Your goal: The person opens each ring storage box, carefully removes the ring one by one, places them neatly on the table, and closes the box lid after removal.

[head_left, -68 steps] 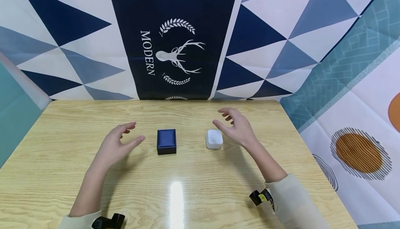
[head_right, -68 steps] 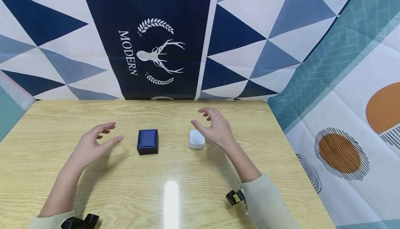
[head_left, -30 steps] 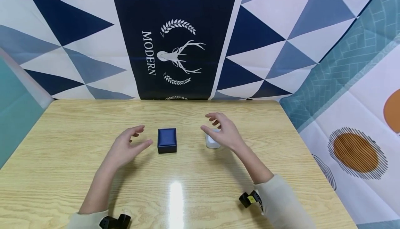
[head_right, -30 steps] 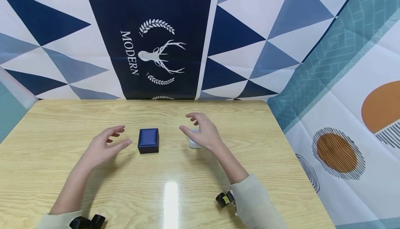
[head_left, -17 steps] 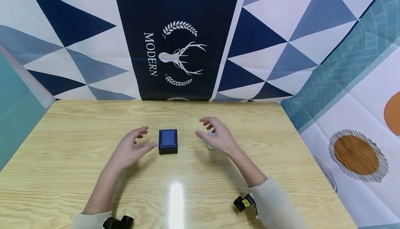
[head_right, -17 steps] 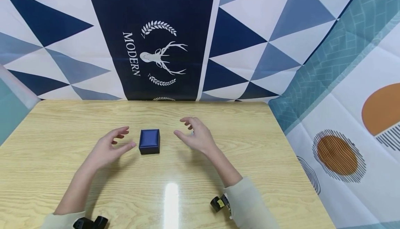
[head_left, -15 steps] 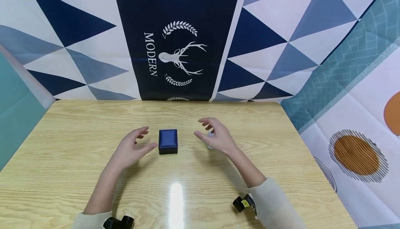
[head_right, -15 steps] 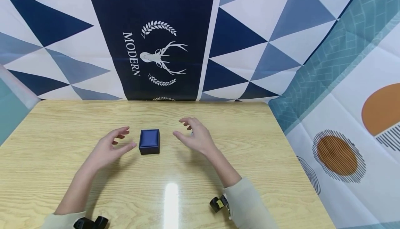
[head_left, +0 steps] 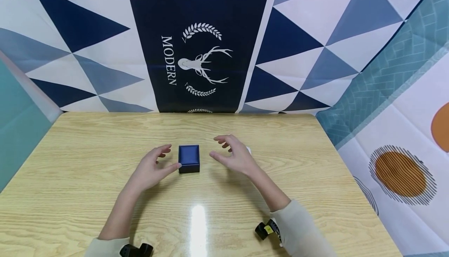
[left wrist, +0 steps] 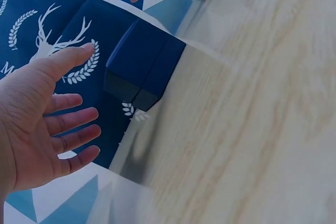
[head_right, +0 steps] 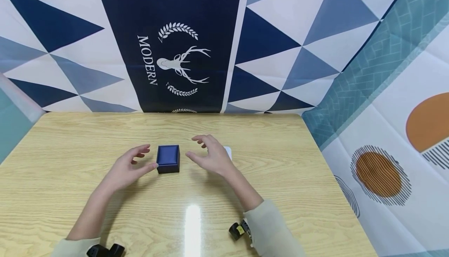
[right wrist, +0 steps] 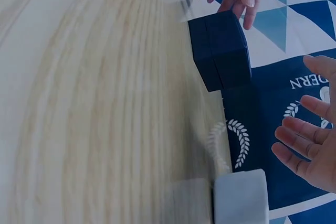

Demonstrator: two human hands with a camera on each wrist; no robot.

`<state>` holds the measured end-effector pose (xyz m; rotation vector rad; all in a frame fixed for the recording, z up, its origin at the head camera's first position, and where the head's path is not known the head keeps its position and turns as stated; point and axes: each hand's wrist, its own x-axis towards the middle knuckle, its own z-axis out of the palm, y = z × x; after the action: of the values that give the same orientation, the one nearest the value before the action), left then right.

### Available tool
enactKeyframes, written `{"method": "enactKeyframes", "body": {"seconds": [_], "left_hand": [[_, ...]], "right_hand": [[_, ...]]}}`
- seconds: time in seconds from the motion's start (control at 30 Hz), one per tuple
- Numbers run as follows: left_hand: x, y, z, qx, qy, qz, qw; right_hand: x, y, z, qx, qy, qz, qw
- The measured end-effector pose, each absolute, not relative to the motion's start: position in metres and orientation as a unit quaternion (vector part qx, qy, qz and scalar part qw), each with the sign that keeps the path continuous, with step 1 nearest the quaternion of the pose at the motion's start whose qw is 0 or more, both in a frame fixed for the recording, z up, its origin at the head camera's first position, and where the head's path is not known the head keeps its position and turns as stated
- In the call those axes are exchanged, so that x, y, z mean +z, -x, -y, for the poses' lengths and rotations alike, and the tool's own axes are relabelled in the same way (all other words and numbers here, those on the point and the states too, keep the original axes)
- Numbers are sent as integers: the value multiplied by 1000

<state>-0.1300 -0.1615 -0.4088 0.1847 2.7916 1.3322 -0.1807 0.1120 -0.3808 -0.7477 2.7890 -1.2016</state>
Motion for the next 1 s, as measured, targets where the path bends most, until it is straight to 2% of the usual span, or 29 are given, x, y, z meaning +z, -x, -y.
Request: {"method": "enactKeyframes", "body": {"seconds": [0.4, 1.0], "left_hand": [[-416, 131, 156, 442, -45, -895, 43], [-425, 137, 150, 461, -52, -884, 47]], "right_hand": [[-390, 180, -97, -396, 267, -878, 33], [-404, 181, -82, -379, 269, -884, 51]]}}
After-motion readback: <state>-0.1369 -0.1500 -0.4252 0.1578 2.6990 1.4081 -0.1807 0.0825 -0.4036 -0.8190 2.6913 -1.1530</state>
